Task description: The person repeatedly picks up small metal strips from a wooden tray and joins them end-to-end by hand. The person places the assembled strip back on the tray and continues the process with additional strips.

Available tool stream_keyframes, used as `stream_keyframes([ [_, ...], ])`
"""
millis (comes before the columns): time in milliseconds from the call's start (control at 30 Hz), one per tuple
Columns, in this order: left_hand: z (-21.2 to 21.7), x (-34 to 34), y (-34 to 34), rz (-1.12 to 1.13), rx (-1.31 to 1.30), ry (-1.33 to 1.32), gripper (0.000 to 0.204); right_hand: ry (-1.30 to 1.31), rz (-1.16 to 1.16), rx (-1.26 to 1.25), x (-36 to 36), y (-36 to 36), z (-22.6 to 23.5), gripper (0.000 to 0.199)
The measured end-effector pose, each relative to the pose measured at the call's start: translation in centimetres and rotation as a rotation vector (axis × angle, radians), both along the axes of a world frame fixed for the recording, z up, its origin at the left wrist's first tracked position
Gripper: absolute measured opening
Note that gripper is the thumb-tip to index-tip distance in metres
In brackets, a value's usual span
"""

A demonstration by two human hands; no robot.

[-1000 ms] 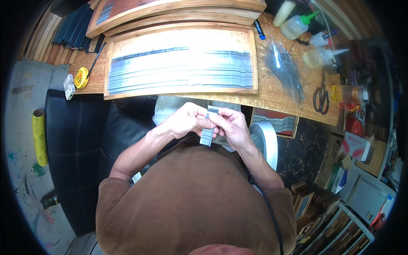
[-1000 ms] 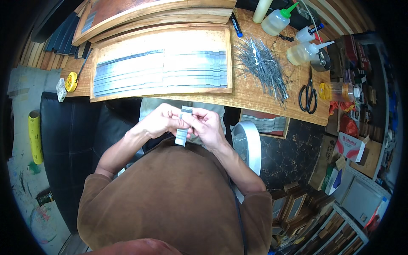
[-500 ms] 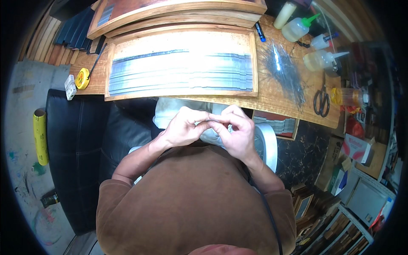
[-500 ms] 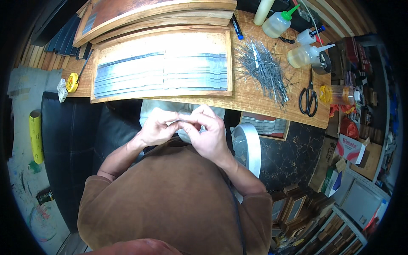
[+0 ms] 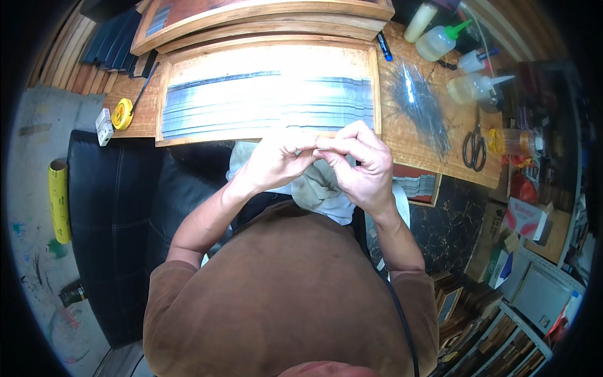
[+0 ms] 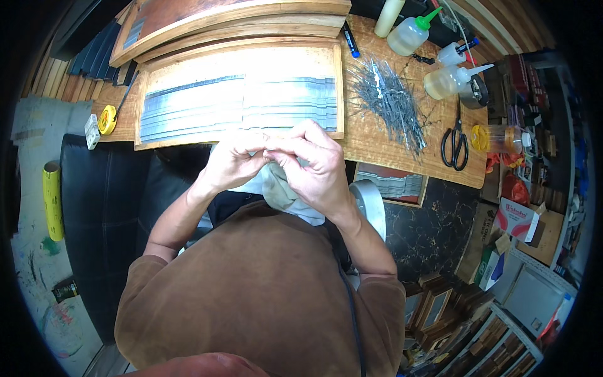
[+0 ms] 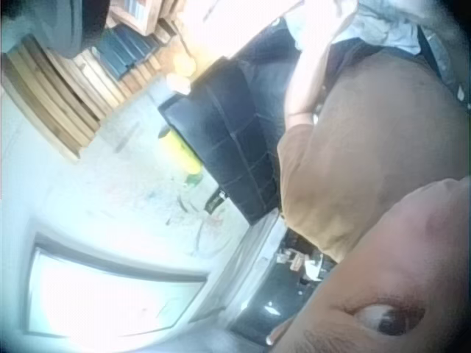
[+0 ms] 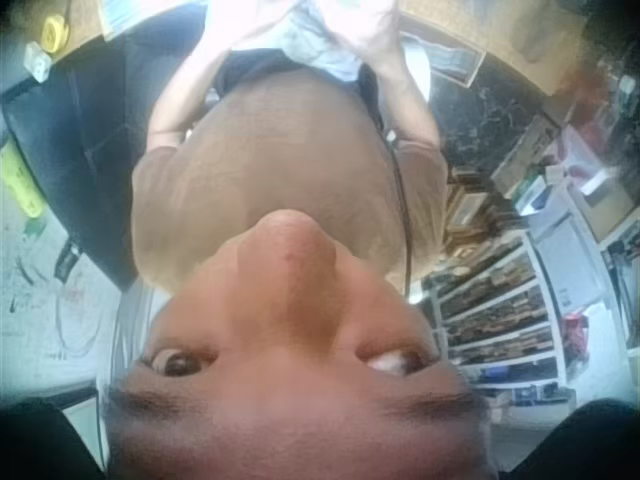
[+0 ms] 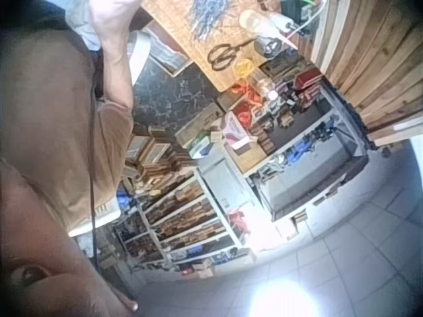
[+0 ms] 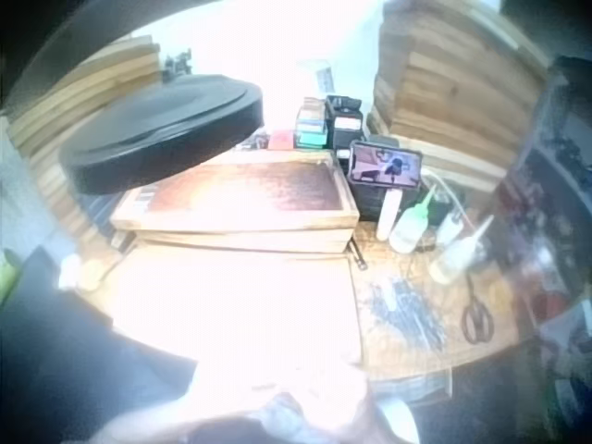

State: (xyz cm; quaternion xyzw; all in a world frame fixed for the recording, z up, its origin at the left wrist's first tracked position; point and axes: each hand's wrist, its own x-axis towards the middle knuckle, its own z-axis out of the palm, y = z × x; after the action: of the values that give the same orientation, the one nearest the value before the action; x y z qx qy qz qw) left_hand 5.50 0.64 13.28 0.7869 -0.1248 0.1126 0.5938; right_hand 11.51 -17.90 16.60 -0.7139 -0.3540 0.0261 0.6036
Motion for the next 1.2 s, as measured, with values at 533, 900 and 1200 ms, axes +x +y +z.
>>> stream_keyframes([
  [533,-3.9,-3.2,0.0,-0.246,-0.740,1.004,0.019,1.195,0.124,0.170,-3.9,-1.4,-8.4,0.017],
  [900,-5.1,-4.3,0.2,-0.079,-0.199,0.718,0.016,0.849,-0.004,0.039,-4.3,-0.5,-8.5,0.011],
  [1200,-2.3,-9.6,-0.4,0.294,0.031,0.180,0.017,0.146,0.177,0.036,-5.0,2.4,-4.7,0.012],
])
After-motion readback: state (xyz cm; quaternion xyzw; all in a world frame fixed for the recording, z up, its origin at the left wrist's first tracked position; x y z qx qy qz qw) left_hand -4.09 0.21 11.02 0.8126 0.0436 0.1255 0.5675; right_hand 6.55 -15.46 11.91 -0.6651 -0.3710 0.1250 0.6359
